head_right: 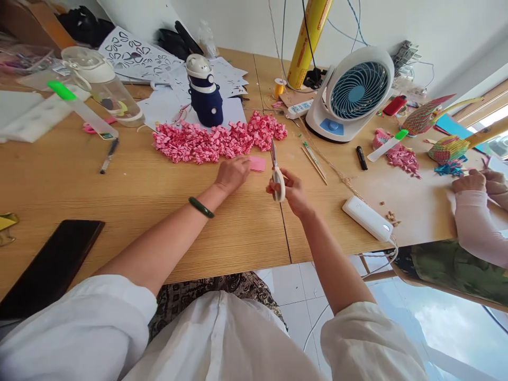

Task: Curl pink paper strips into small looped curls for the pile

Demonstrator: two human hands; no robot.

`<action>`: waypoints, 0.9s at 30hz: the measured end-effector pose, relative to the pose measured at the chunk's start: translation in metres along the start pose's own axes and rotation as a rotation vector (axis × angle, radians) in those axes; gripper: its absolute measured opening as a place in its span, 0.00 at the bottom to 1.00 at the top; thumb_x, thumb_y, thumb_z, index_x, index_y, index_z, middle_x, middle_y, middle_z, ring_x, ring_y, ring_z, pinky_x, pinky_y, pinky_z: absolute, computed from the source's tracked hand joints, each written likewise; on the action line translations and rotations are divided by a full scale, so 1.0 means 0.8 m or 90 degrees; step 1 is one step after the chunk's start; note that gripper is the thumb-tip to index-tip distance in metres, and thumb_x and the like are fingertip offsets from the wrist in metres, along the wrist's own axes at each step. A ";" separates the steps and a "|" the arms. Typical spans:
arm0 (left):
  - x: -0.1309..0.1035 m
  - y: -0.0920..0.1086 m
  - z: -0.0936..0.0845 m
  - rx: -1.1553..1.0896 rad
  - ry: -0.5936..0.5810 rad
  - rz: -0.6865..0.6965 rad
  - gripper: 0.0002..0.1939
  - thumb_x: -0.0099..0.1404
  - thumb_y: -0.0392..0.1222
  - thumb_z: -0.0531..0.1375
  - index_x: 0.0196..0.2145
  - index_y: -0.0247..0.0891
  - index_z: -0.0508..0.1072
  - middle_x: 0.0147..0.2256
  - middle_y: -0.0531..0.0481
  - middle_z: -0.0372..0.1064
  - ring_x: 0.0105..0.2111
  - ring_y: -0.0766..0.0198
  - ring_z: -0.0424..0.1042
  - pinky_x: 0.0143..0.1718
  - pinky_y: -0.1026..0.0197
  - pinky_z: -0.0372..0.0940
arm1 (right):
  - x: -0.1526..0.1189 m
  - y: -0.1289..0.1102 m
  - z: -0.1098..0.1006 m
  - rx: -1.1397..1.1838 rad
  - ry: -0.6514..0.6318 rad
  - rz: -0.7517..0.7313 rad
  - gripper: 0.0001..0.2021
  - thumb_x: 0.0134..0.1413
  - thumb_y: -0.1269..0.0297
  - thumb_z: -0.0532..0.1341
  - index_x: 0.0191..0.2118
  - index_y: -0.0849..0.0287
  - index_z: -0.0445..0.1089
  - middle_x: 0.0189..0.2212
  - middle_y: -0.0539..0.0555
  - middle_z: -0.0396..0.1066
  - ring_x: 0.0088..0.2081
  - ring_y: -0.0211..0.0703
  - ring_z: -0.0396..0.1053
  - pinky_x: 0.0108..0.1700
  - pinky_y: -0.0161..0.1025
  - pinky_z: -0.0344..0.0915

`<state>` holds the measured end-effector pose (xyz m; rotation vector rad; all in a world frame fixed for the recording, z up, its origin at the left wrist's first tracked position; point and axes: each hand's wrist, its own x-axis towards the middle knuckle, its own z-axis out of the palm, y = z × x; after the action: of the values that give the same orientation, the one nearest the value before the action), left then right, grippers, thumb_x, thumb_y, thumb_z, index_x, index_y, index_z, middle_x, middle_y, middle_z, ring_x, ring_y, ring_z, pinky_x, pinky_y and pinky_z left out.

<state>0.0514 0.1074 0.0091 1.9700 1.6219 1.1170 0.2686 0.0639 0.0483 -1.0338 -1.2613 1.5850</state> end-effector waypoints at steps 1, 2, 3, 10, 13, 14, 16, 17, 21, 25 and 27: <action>-0.006 0.003 -0.011 -0.009 0.023 -0.017 0.12 0.69 0.32 0.58 0.28 0.38 0.75 0.37 0.39 0.79 0.44 0.50 0.79 0.52 0.47 0.72 | 0.008 0.004 0.009 0.022 -0.008 0.002 0.30 0.33 0.58 0.82 0.45 0.54 0.72 0.33 0.48 0.76 0.32 0.40 0.76 0.32 0.38 0.73; -0.014 0.007 -0.022 -0.038 0.052 -0.049 0.12 0.71 0.35 0.58 0.29 0.37 0.74 0.35 0.41 0.78 0.40 0.51 0.80 0.47 0.49 0.74 | 0.016 0.009 0.018 0.036 -0.007 0.002 0.31 0.34 0.56 0.82 0.45 0.53 0.72 0.33 0.48 0.77 0.31 0.39 0.76 0.29 0.37 0.72; -0.025 0.010 -0.033 -0.170 0.090 -0.135 0.11 0.70 0.36 0.60 0.28 0.37 0.74 0.32 0.43 0.77 0.37 0.54 0.80 0.43 0.52 0.76 | 0.024 0.014 0.027 0.044 0.010 -0.005 0.29 0.36 0.52 0.81 0.43 0.53 0.71 0.30 0.47 0.75 0.28 0.38 0.73 0.25 0.34 0.68; -0.110 0.021 -0.073 -0.579 0.102 -0.438 0.02 0.62 0.33 0.67 0.32 0.32 0.81 0.28 0.48 0.78 0.24 0.63 0.76 0.31 0.57 0.78 | 0.038 0.037 0.083 0.017 -0.031 -0.070 0.33 0.33 0.47 0.83 0.43 0.50 0.68 0.33 0.46 0.77 0.29 0.35 0.69 0.29 0.34 0.67; -0.120 0.015 -0.070 -0.532 0.149 -0.424 0.01 0.59 0.34 0.69 0.31 0.34 0.83 0.27 0.51 0.78 0.25 0.64 0.74 0.30 0.60 0.76 | 0.036 0.043 0.094 0.006 -0.082 -0.020 0.33 0.36 0.49 0.82 0.45 0.49 0.68 0.31 0.45 0.75 0.28 0.36 0.67 0.29 0.36 0.66; -0.119 0.012 -0.068 -0.523 0.149 -0.411 0.02 0.59 0.35 0.70 0.31 0.34 0.83 0.28 0.51 0.78 0.26 0.64 0.75 0.30 0.60 0.76 | 0.036 0.045 0.096 0.007 -0.092 -0.014 0.32 0.38 0.49 0.82 0.46 0.49 0.68 0.30 0.45 0.73 0.28 0.37 0.68 0.29 0.37 0.67; -0.117 0.008 -0.064 -0.511 0.151 -0.373 0.04 0.58 0.38 0.71 0.30 0.35 0.83 0.28 0.51 0.78 0.28 0.63 0.75 0.32 0.61 0.76 | 0.036 0.049 0.100 -0.007 -0.108 -0.025 0.30 0.40 0.50 0.81 0.45 0.49 0.68 0.28 0.44 0.70 0.28 0.38 0.67 0.29 0.37 0.65; -0.116 0.007 -0.061 -0.514 0.156 -0.354 0.05 0.58 0.40 0.72 0.30 0.35 0.83 0.29 0.50 0.79 0.29 0.63 0.76 0.32 0.61 0.76 | 0.037 0.050 0.102 -0.024 -0.108 -0.041 0.29 0.41 0.50 0.81 0.45 0.50 0.68 0.26 0.44 0.69 0.27 0.37 0.65 0.28 0.37 0.64; -0.120 0.007 -0.054 -0.606 0.125 -0.356 0.19 0.54 0.52 0.77 0.36 0.35 0.84 0.33 0.46 0.81 0.31 0.58 0.80 0.31 0.58 0.78 | 0.036 0.055 0.107 -0.061 -0.091 -0.082 0.29 0.44 0.49 0.81 0.46 0.51 0.69 0.24 0.44 0.67 0.25 0.36 0.61 0.27 0.37 0.61; -0.126 0.012 -0.053 -0.619 0.101 -0.387 0.23 0.52 0.57 0.78 0.35 0.34 0.83 0.32 0.45 0.82 0.27 0.58 0.81 0.34 0.54 0.80 | 0.036 0.059 0.106 -0.033 -0.103 -0.069 0.31 0.44 0.47 0.80 0.48 0.52 0.67 0.28 0.44 0.70 0.28 0.34 0.65 0.29 0.35 0.65; -0.125 0.014 -0.056 -0.607 0.150 -0.391 0.21 0.54 0.55 0.78 0.34 0.34 0.83 0.32 0.47 0.81 0.26 0.61 0.80 0.35 0.55 0.80 | 0.035 0.060 0.102 0.014 -0.113 -0.054 0.32 0.47 0.46 0.79 0.50 0.53 0.66 0.29 0.44 0.70 0.28 0.34 0.67 0.30 0.34 0.69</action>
<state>0.0216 0.0011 0.0103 0.7037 1.2590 1.4777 0.1771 0.0603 0.0112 -0.8289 -1.3856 1.6491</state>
